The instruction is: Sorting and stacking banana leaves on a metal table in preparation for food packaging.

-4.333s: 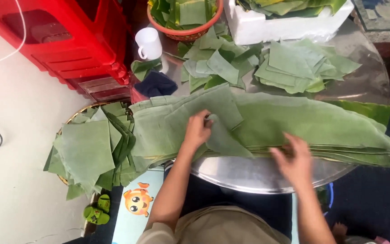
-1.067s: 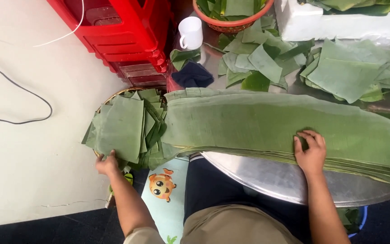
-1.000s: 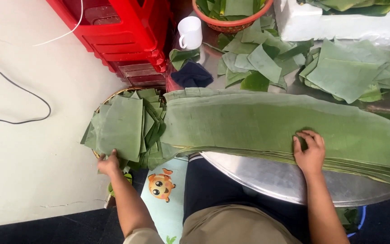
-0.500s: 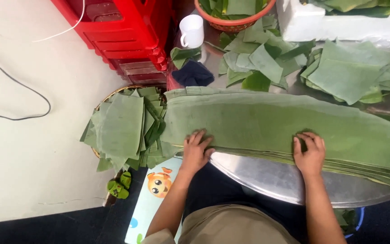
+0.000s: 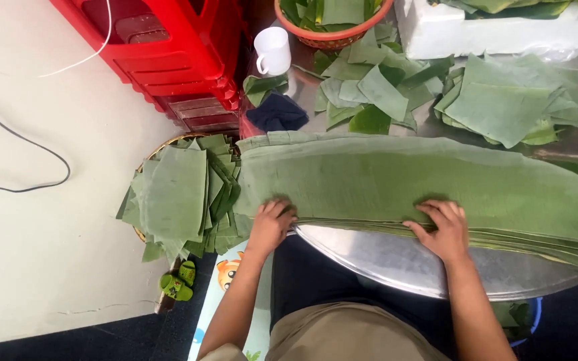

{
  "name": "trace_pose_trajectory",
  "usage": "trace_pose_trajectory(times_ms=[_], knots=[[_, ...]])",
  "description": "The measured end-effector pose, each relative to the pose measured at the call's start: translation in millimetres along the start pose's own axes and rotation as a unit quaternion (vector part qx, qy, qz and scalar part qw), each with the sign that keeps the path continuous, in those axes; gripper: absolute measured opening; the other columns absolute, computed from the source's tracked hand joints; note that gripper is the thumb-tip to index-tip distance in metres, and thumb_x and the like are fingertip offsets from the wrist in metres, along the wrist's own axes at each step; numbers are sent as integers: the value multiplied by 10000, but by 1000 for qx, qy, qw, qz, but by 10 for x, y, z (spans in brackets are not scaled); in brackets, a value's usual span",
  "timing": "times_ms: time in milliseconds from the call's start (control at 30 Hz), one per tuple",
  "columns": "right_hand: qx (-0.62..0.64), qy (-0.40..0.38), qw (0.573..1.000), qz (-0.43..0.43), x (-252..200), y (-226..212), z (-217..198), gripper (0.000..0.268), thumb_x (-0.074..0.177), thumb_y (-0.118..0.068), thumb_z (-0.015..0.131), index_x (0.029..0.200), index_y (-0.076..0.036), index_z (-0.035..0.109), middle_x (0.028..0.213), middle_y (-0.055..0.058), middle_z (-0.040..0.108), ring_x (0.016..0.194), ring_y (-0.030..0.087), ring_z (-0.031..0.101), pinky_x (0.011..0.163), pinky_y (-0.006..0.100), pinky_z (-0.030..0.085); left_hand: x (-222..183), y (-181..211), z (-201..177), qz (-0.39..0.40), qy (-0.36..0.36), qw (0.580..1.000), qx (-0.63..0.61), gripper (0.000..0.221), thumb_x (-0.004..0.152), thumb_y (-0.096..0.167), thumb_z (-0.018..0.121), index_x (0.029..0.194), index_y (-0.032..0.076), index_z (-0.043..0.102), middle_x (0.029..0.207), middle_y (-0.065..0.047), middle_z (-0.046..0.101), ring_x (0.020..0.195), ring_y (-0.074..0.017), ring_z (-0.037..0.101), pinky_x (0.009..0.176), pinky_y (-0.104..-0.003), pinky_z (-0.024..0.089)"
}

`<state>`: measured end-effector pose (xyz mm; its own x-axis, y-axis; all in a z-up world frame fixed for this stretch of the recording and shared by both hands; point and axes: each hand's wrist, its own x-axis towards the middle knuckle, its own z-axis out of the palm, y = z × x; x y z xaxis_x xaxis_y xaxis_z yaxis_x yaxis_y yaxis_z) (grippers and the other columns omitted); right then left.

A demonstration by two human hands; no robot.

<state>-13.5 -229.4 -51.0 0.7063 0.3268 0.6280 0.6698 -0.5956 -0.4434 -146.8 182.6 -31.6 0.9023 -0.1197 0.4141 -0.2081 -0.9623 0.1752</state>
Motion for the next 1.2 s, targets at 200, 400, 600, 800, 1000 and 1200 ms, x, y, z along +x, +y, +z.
trace_pose_trajectory(times_ms=[200,400,600,800,1000,1200], knots=[[-41,8,999,-26,-117,140,143,140,919,-310,810,871,-185,770,904,-24,728,847,236,686,750,364,470,87,40,-15,94,50,994,13,30,907,102,682,889,118,701,863,-37,596,829,-248,584,689,-356,415],[-41,42,997,-57,-44,216,0,108,960,-294,782,922,-195,760,982,-22,739,901,251,687,795,381,469,249,285,-213,60,61,996,-36,34,891,135,723,881,108,705,852,-37,594,807,-245,584,678,-345,405],[-111,68,989,-71,0,379,-412,116,980,-257,820,963,-154,768,1014,4,741,948,239,659,875,387,399,433,526,59,97,81,991,-40,280,861,101,688,1140,86,705,1175,-141,661,1144,-347,621,876,-450,456],[-163,121,977,-62,-191,824,-902,89,1048,-126,857,1034,-68,790,1118,96,759,1056,296,669,998,425,378,678,896,451,154,80,984,-24,439,769,4,645,1200,78,686,1286,-140,645,1233,-336,592,960,-474,446],[-34,245,957,149,-703,399,-777,110,1114,-61,775,1137,27,714,1199,182,610,1147,327,580,1037,485,490,819,1219,638,160,124,978,-59,392,791,-87,650,1155,52,699,1232,-123,668,1183,-330,615,943,-451,471],[538,-67,670,507,-781,-394,-35,676,1045,-634,442,1348,-58,625,907,74,741,662,151,665,531,236,498,856,1343,695,144,152,974,-84,324,890,-46,607,1174,72,709,1180,-117,695,1164,-316,656,904,-438,518]])
